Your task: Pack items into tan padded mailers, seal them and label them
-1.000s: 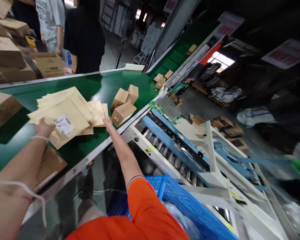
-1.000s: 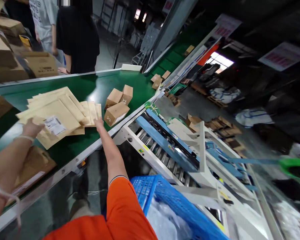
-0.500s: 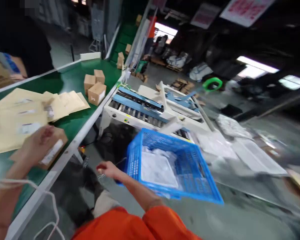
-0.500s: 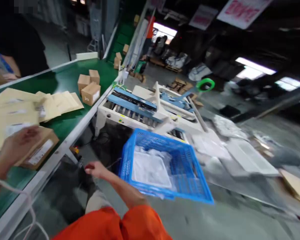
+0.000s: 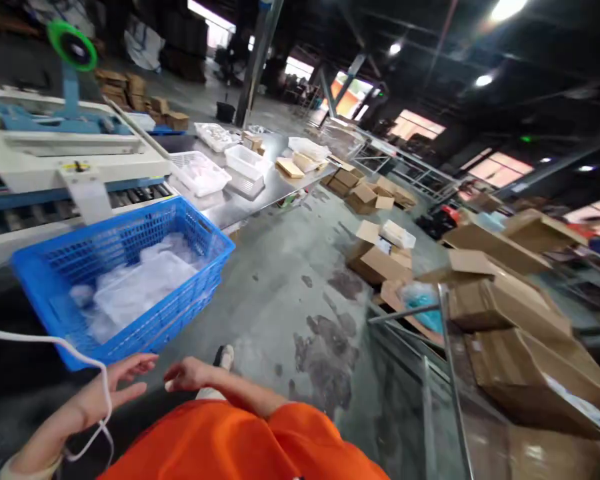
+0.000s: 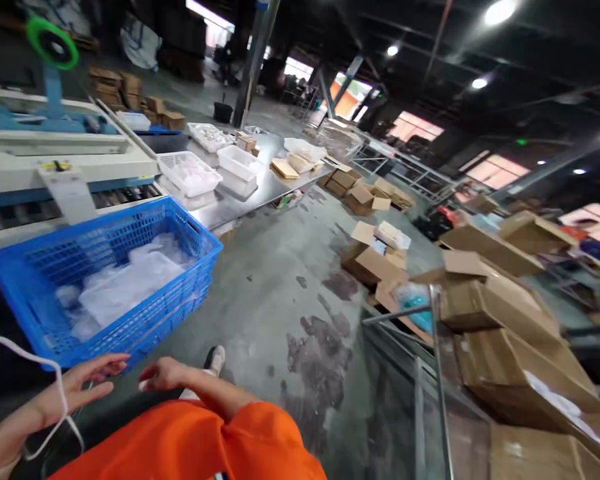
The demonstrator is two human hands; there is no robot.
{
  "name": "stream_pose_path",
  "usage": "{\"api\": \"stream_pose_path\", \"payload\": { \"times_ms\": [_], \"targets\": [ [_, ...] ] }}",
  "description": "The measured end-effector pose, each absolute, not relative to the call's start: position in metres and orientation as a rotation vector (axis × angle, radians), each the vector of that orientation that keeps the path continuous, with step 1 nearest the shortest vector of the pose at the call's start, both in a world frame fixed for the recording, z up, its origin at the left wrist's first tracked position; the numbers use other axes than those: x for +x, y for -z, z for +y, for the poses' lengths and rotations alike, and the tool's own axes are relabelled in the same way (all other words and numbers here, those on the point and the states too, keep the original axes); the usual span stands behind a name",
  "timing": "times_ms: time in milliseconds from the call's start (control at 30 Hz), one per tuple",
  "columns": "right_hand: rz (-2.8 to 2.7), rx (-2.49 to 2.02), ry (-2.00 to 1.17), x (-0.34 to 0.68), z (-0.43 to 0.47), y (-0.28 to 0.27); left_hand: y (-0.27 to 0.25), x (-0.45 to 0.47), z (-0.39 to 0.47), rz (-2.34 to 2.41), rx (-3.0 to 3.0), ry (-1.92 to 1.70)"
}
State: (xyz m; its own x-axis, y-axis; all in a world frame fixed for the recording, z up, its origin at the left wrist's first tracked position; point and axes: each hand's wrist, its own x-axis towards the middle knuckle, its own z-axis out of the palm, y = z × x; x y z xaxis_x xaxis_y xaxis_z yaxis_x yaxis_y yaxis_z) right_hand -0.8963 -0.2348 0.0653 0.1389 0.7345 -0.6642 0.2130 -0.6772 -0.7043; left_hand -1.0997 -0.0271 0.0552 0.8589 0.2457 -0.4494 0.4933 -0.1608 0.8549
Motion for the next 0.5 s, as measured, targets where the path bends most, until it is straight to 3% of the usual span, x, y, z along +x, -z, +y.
{"api": "stream_pose_path", "payload": {
  "times_ms": [167,333,500],
  "targets": [
    [-0.592,-2.057,-1.515,-0.749,-0.36,-0.04,-0.034,-0.854,-0.094,0.356,1.819,0.345],
    [-0.234,-2.207,-1.265,-0.589,-0.466,-0.059,-0.016,-0.657,-0.169,0.341,1.852,0.247],
    [-0.009,-2.181,-1.01,-0.456,-0.506,-0.067,-0.03,-0.509,-0.15,0.311,1.983,0.241]
  ]
}}
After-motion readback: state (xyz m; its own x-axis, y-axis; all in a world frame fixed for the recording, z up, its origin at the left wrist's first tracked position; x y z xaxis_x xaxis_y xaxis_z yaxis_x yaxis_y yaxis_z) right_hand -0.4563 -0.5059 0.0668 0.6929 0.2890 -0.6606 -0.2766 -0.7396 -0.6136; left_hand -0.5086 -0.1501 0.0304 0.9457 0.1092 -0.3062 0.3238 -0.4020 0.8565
